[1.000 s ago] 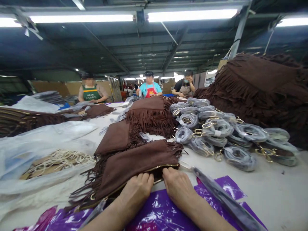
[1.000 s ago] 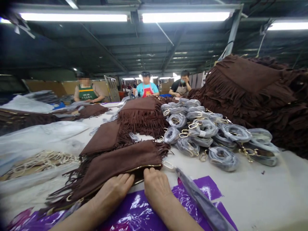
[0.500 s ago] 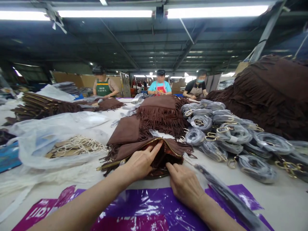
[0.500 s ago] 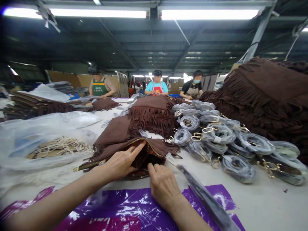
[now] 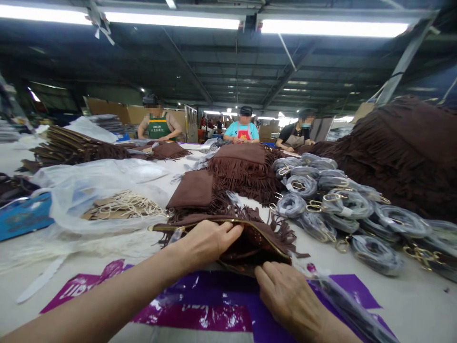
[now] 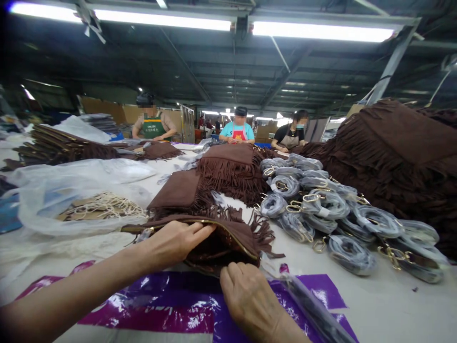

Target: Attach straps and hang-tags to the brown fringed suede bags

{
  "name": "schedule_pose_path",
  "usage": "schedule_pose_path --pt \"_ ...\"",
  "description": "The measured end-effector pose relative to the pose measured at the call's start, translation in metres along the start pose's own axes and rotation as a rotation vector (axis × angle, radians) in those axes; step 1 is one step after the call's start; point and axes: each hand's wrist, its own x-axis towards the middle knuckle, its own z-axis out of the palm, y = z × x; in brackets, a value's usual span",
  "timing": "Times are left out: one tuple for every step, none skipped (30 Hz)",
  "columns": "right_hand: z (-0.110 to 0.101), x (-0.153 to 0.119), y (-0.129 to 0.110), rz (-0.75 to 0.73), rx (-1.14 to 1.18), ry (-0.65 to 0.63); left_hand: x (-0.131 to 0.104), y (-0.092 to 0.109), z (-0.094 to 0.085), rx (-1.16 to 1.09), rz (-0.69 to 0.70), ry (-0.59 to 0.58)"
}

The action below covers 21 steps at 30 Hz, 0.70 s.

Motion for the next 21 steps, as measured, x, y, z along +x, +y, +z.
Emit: schedule_pose_path --pt "0.0 -0.005 -0.004 -0.002 0.022 0.007 -0.004 0.005 0.0 0.01 0.06 0.015" --pt "0.001 -0.009 -0.007 0.0 0.043 0.008 -0.008 0.012 0.001 0.011 0.138 0.043" --pt "0.003 -0.013 -0.009 0.008 0.062 0.009 -0.012 0.019 0.002 0.006 0.228 0.077" --pt "0.005 -0.017 -0.01 0.019 0.077 0.004 -0.015 0.026 0.005 0.001 0.316 0.102" --pt "0.007 -0.02 -0.011 0.032 0.087 -0.003 -0.018 0.033 0.008 -0.001 0.388 0.109" --pt "0.009 -0.022 -0.011 0.045 0.096 -0.007 -0.02 0.039 0.012 0.001 0.438 0.096" --pt "0.01 -0.023 -0.011 0.054 0.104 -0.008 -0.022 0.045 0.015 0.005 0.457 0.067" --pt "0.01 -0.023 -0.011 0.062 0.107 -0.006 -0.023 0.049 0.018 0.015 0.445 0.033" --pt "0.009 -0.022 -0.011 0.066 0.109 -0.005 -0.023 0.053 0.02 0.03 0.412 0.005" --pt "0.009 -0.022 -0.011 0.069 0.112 -0.007 -0.023 0.055 0.02 0.041 0.377 -0.009" --pt "0.008 -0.021 -0.011 0.07 0.115 -0.008 -0.022 0.057 0.02 0.039 0.347 -0.012" --pt "0.007 -0.021 -0.011 0.069 0.12 -0.006 -0.021 0.057 0.018 0.019 0.319 -0.006" --pt "0.006 -0.02 -0.011 0.066 0.127 -0.001 -0.019 0.057 0.016 -0.014 0.298 0.003" --pt "0.006 -0.021 -0.012 0.066 0.135 0.004 -0.018 0.057 0.014 -0.057 0.289 0.008" --pt "0.005 -0.021 -0.012 0.066 0.142 0.006 -0.017 0.056 0.013 -0.097 0.288 0.008" --pt "0.005 -0.022 -0.012 0.069 0.145 0.004 -0.015 0.055 0.012 -0.122 0.291 -0.002" --pt "0.006 -0.022 -0.012 0.071 0.148 -0.008 -0.014 0.054 0.012 -0.129 0.293 -0.019" --pt "0.006 -0.023 -0.013 0.072 0.149 -0.02 -0.013 0.054 0.014 -0.125 0.291 -0.041" --pt "0.007 -0.023 -0.013 0.074 0.149 -0.028 -0.012 0.054 0.015 -0.116 0.278 -0.068" --pt "0.007 -0.024 -0.012 0.076 0.149 -0.034 -0.011 0.055 0.017 -0.103 0.249 -0.096" --pt "0.007 -0.024 -0.012 0.079 0.15 -0.04 -0.01 0.056 0.018 -0.088 0.213 -0.124"
